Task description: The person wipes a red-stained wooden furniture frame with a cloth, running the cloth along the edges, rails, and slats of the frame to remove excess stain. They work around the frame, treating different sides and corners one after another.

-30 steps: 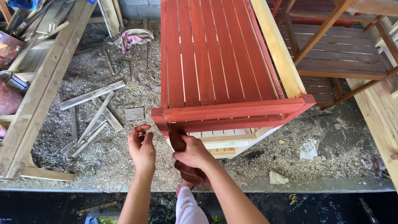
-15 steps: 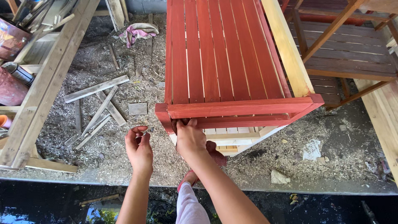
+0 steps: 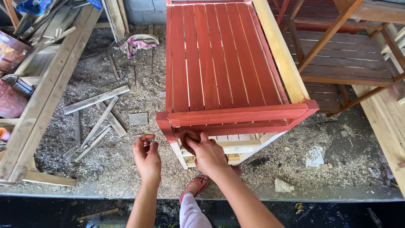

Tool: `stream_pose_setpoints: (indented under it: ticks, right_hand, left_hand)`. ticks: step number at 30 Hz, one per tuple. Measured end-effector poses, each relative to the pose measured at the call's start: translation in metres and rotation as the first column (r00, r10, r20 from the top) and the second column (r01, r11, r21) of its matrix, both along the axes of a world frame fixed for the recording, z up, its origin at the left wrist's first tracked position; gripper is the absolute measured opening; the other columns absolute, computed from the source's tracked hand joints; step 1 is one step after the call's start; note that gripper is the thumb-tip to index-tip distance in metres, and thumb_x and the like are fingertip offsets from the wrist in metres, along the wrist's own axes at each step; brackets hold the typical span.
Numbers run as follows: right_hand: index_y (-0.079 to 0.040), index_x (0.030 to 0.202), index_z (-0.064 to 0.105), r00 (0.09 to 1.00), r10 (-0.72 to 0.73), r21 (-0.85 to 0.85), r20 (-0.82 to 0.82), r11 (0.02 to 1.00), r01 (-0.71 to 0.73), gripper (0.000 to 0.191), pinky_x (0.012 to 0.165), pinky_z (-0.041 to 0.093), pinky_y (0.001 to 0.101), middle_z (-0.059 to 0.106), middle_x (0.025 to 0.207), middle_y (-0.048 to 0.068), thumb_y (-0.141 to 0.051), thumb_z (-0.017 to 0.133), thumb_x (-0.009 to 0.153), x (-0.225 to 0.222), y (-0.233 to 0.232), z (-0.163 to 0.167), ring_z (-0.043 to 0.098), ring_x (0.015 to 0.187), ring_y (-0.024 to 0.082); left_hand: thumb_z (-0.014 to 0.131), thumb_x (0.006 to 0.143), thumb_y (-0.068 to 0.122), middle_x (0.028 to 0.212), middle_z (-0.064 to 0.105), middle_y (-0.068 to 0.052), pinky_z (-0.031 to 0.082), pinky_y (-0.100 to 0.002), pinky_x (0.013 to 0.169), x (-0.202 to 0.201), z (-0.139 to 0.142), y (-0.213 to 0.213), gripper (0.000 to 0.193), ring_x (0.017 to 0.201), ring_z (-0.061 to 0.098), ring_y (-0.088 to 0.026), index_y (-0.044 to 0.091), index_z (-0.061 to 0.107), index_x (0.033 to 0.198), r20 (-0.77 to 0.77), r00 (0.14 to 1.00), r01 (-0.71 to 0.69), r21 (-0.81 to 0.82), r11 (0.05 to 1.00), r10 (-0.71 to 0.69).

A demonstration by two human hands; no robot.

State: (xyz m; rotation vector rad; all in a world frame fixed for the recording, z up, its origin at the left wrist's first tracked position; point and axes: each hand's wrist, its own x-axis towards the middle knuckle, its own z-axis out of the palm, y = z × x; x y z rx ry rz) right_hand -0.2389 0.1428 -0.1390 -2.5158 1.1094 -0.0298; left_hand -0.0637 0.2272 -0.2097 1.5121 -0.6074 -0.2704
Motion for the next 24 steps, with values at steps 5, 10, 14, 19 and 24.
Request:
stream_pose_setpoints:
  ticks: [5, 10, 14, 19, 24]
  right_hand:
    - [-0.023, 0.144, 0.052, 0.991, -0.124, -0.049, 0.052, 0.991, 0.127, 0.070, 0.075, 0.063, 0.0430, 0.049, 0.129, 0.020, 0.000, 0.070, 0.079, 0.050, 0.009, -0.018, 0.066, 0.100, 0.038]
    - [-0.028, 0.135, 0.059, 0.969, -0.239, -0.019, 0.068, 0.971, 0.240, 0.058, 0.078, 0.060, 0.0478, 0.051, 0.126, 0.018, -0.001, 0.066, 0.085, 0.043, -0.002, -0.041, 0.062, 0.105, 0.041]
    - [-0.030, 0.133, 0.060, 0.914, -0.405, -0.018, -0.016, 0.914, 0.405, 0.054, 0.082, 0.062, 0.0470, 0.056, 0.126, 0.016, -0.005, 0.067, 0.086, -0.031, -0.033, -0.041, 0.063, 0.109, 0.037]
    - [-0.035, 0.143, 0.053, 0.706, -0.694, -0.119, -0.138, 0.720, 0.684, 0.070, 0.094, 0.057, 0.0492, 0.045, 0.143, 0.014, -0.024, 0.082, 0.080, -0.149, -0.078, -0.015, 0.061, 0.118, 0.038]
    - [-0.035, 0.148, 0.051, 0.583, -0.795, -0.097, -0.168, 0.602, 0.793, 0.072, 0.096, 0.059, 0.0474, 0.046, 0.144, 0.016, -0.028, 0.082, 0.083, -0.196, -0.104, -0.015, 0.064, 0.117, 0.040]
  left_hand:
    - [0.063, 0.088, -0.006, 0.106, 0.043, -0.004, 0.045, -0.028, 0.075, -0.015, 0.000, 0.008, 0.025, 0.086, 0.049, -0.013, 0.006, 0.064, 0.110, 0.089, 0.995, -0.037, 0.043, 0.998, 0.034]
    - [0.061, 0.087, -0.006, 0.106, 0.046, -0.004, 0.048, -0.028, 0.072, -0.045, 0.009, -0.001, 0.023, 0.081, 0.052, -0.014, 0.005, 0.064, 0.107, 0.153, 0.988, 0.017, 0.036, 0.999, -0.023]
    - [0.061, 0.087, -0.008, 0.103, 0.046, -0.005, 0.047, -0.029, 0.072, -0.066, 0.013, -0.012, 0.023, 0.079, 0.051, -0.014, 0.005, 0.065, 0.105, 0.140, 0.986, 0.086, 0.052, 0.995, -0.092]
    - [0.059, 0.083, -0.010, 0.104, 0.048, -0.005, 0.048, -0.028, 0.074, -0.102, 0.012, -0.030, 0.026, 0.078, 0.052, -0.015, 0.005, 0.065, 0.104, 0.130, 0.975, 0.181, 0.003, 0.983, -0.180]
    - [0.060, 0.083, -0.009, 0.099, 0.053, -0.006, 0.049, -0.029, 0.076, -0.132, 0.013, -0.037, 0.026, 0.077, 0.055, -0.015, 0.005, 0.067, 0.103, 0.192, 0.942, 0.269, 0.054, 0.962, -0.275]
